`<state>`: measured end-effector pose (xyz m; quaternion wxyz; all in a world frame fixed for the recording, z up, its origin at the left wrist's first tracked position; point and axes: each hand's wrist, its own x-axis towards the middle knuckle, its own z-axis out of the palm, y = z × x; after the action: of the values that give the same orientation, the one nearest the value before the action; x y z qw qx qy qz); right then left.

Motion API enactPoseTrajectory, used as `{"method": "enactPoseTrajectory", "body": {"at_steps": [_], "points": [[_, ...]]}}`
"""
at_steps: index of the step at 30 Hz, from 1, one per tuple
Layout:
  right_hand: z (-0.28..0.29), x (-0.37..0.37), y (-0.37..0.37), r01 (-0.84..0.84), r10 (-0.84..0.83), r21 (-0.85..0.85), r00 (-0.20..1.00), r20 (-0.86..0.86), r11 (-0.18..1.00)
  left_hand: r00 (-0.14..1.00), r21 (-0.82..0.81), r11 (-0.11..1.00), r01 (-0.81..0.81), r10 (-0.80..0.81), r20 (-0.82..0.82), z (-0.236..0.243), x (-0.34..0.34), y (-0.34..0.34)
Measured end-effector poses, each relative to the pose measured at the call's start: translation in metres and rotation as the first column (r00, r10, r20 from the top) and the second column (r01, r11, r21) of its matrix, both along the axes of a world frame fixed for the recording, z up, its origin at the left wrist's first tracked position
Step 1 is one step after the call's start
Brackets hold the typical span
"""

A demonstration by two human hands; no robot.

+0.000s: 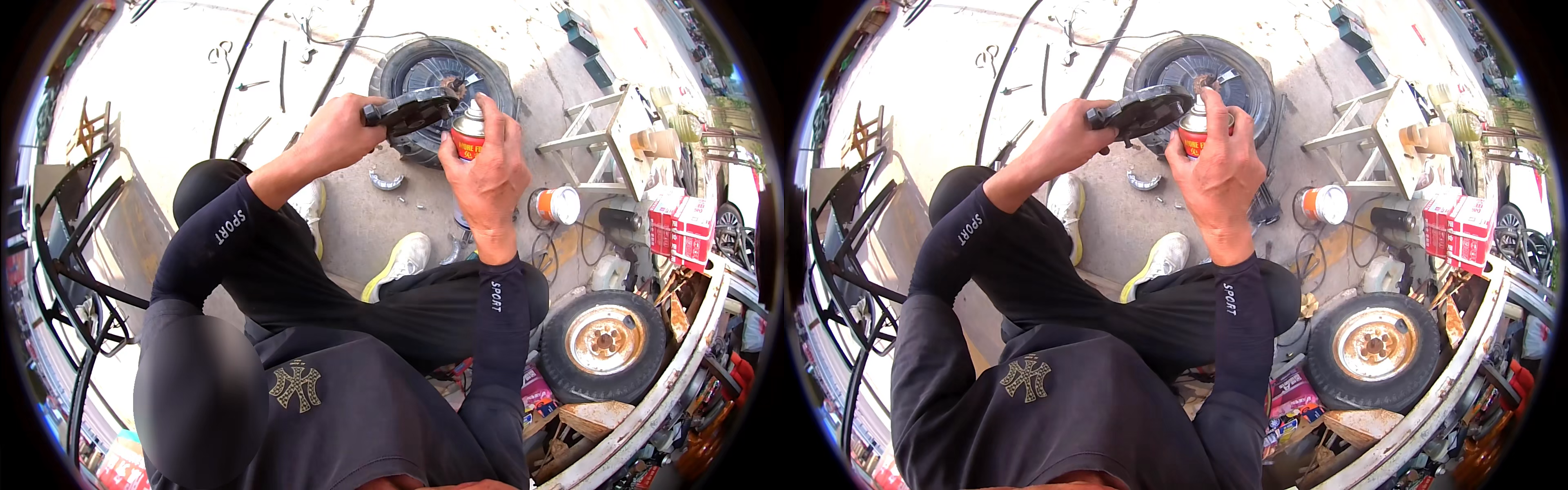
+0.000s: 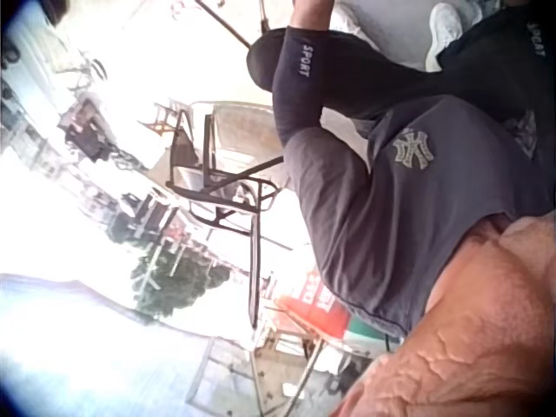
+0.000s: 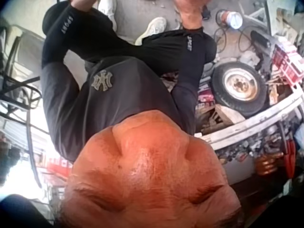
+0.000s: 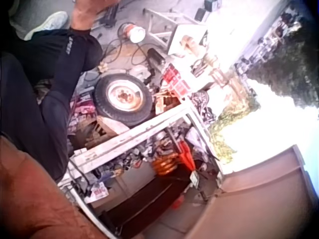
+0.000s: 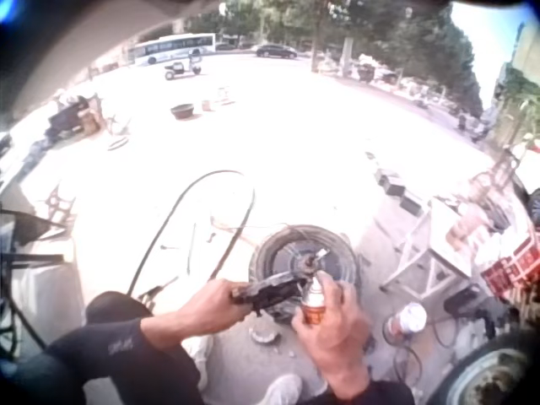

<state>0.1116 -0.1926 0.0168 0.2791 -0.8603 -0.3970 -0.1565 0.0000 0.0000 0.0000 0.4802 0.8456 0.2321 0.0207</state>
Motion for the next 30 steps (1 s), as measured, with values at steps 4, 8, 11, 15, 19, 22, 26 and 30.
{"method": "enactPoseTrajectory", "body": {"at_steps": [4,8,11,15,19,22,26,30], "points": [[0.003,0.0,-0.006,-0.005,0.004,-0.044,1.0,-0.017,0.999,1.0,-0.037,0.999,-0.025,0.025,0.0,-0.006,0.005,-0.011],[-0.002,-0.003,-0.006,0.0,-0.003,-0.077,0.999,-0.041,0.997,1.0,0.002,1.0,-0.007,0.007,0.017,-0.003,0.006,-0.013],[-0.003,-0.003,-0.002,-0.003,0.0,-0.076,0.999,-0.034,0.997,1.0,0.039,0.999,-0.024,0.023,0.021,0.002,0.005,-0.012],[-0.004,-0.003,-0.002,0.011,-0.011,-0.105,1.0,-0.007,0.994,0.999,0.07,0.998,-0.012,0.014,-0.033,0.004,0.004,-0.012],[-0.004,-0.002,-0.001,-0.001,0.003,-0.13,1.0,0.014,0.992,1.0,0.107,0.994,0.0,0.002,-0.02,0.004,0.003,-0.013],[-0.007,-0.003,-0.001,0.002,0.0,-0.157,1.0,0.008,0.988,1.0,0.11,0.994,-0.019,0.021,-0.019,0.003,0.005,-0.012],[-0.005,-0.001,0.0,0.018,-0.012,-0.17,0.999,0.036,0.985,0.998,0.106,0.994,-0.029,0.033,-0.044,0.005,0.006,-0.01],[-0.006,-0.009,0.004,-0.009,0.018,-0.186,0.999,0.047,0.982,0.999,0.146,0.989,-0.021,0.028,-0.039,0.003,0.0,-0.008]]}}
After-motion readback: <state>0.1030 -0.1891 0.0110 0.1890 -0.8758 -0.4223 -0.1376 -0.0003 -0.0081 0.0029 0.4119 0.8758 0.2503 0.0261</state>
